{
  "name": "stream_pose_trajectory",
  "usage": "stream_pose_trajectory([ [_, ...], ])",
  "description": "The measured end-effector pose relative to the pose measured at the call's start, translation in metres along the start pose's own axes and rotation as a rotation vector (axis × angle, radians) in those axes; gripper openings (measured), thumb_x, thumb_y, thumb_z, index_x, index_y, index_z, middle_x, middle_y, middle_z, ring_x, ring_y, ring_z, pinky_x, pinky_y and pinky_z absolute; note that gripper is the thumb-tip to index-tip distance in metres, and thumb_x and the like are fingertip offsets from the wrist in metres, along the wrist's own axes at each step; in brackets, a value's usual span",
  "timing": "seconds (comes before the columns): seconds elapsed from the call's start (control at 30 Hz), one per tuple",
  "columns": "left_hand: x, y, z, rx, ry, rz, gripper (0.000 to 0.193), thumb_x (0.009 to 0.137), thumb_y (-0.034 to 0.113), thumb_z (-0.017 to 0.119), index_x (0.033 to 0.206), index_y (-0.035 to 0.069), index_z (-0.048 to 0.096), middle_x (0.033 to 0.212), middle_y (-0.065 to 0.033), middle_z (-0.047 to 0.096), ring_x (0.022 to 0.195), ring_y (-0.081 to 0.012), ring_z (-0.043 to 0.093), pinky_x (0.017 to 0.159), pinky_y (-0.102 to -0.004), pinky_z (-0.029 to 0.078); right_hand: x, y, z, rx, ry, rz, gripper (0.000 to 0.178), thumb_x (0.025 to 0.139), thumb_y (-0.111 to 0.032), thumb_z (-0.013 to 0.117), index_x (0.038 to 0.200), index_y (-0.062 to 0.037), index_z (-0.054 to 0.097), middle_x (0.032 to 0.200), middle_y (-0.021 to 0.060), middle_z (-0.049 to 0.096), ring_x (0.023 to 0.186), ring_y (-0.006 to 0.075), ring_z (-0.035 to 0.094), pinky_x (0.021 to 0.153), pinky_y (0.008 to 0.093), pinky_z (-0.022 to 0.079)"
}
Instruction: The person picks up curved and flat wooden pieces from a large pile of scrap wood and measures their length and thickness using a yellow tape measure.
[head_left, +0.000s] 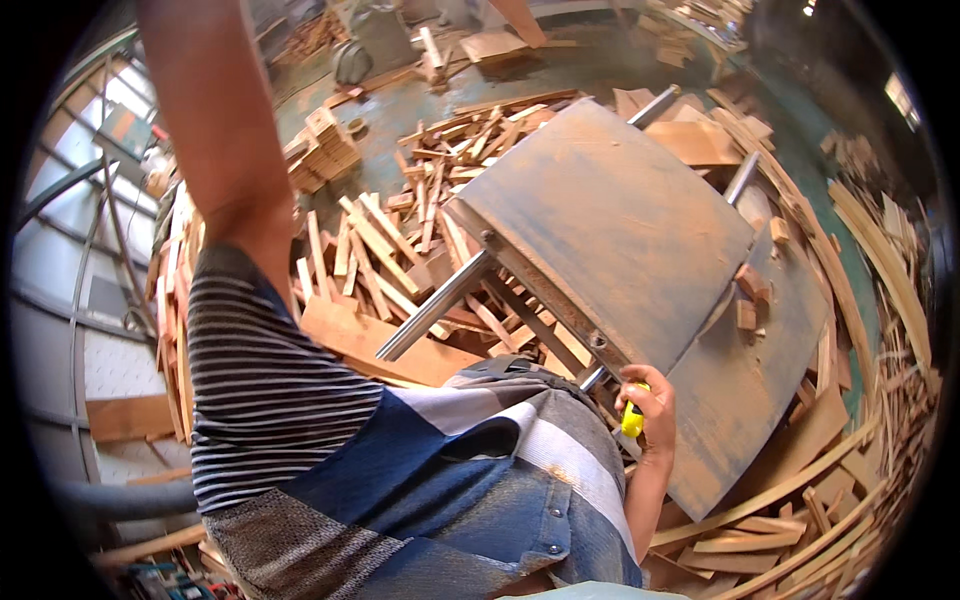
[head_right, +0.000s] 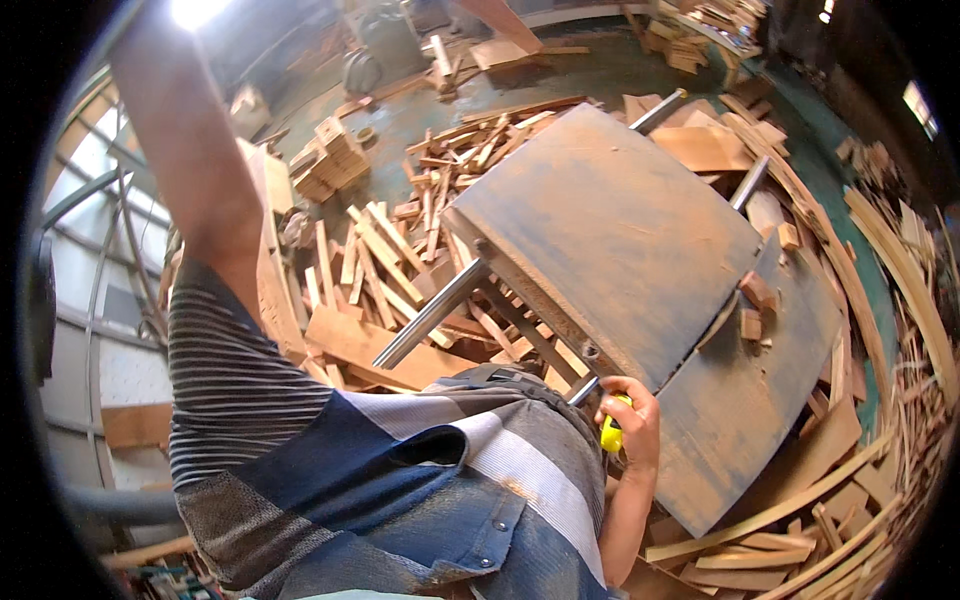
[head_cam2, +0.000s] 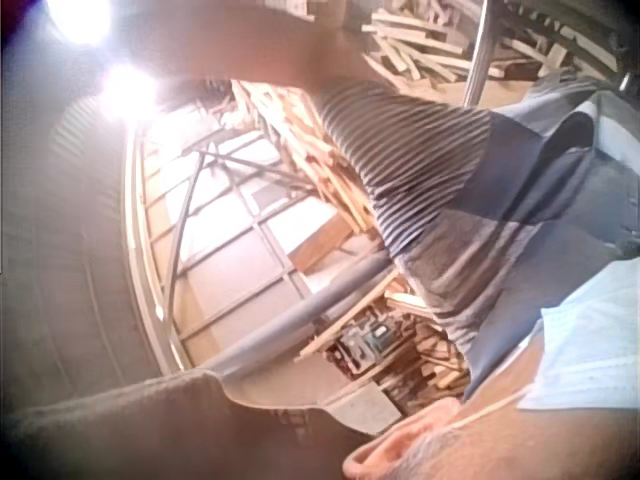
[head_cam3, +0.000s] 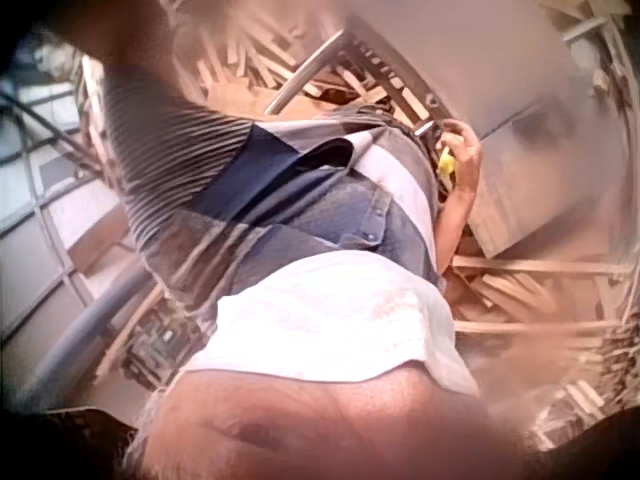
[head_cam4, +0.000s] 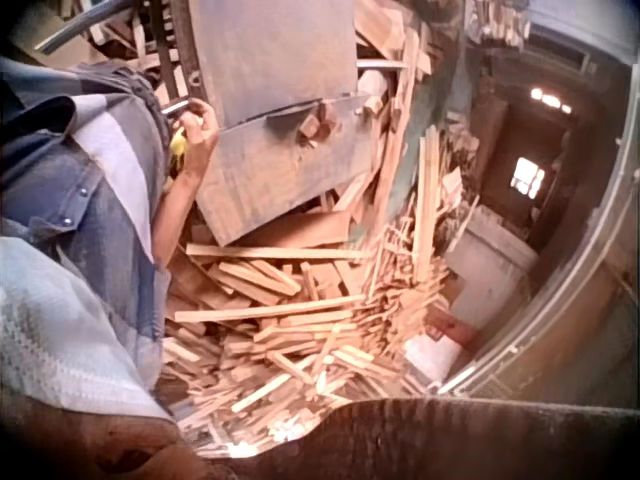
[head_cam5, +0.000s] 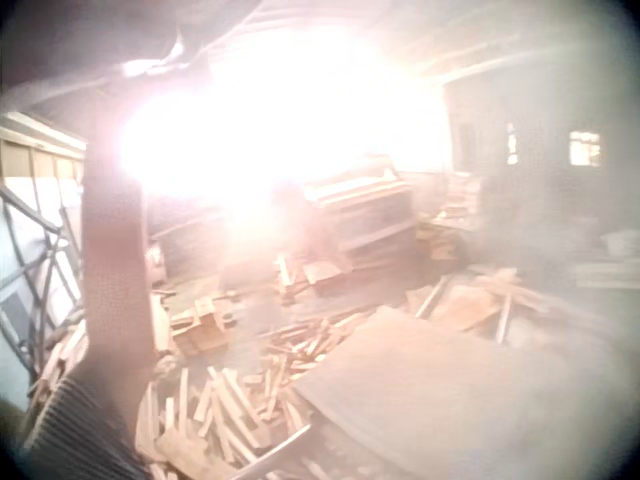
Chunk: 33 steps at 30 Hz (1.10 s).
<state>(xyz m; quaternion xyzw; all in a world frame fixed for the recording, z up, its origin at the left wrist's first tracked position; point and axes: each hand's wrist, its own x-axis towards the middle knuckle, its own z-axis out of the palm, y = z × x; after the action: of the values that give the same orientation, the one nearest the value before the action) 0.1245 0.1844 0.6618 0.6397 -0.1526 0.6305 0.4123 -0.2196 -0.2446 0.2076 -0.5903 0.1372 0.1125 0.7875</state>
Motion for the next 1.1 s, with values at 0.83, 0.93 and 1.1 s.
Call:
stream_pose_trajectory([
  [0.83,-0.293,-0.009,0.039,-1.349,0.146,-0.854,0.064,0.101,0.044,0.055,0.148,0.003,0.045,0.141,-0.0181,0.054,0.13,-0.0331,0.052,0.119,-0.0456,0.035,-0.059,-0.028,-0.107,0.786,0.636,-0.536,0.058,0.094,-0.048,0.071,0.123,0.0008,0.061,0.088,0.0112,0.068,0.059,0.0166,0.063,0.049,0.0295,0.051],
  [0.93,-0.382,-0.092,0.035,-0.822,-0.184,-0.71,0.056,0.103,0.04,0.048,0.139,-0.003,0.048,0.132,-0.0221,0.056,0.118,-0.0366,0.059,0.109,-0.054,0.045,-0.083,-0.016,-0.138,0.684,0.819,-0.529,0.063,0.094,-0.062,0.063,0.123,-0.0073,0.061,0.097,0.0105,0.069,0.059,0.0177,0.062,0.053,0.0319,0.051],
  [1.1,-0.518,-0.143,0.034,-0.576,-0.263,-0.705,0.039,0.104,0.039,0.042,0.115,0.003,0.052,0.107,-0.0154,0.059,0.098,-0.0327,0.066,0.087,-0.0526,0.059,-0.116,0.024,-0.143,0.852,0.985,-0.44,0.038,0.088,-0.049,0.077,0.103,-0.0166,0.065,0.085,0.0025,0.066,0.055,0.0179,0.061,0.047,0.0319,0.048],
])
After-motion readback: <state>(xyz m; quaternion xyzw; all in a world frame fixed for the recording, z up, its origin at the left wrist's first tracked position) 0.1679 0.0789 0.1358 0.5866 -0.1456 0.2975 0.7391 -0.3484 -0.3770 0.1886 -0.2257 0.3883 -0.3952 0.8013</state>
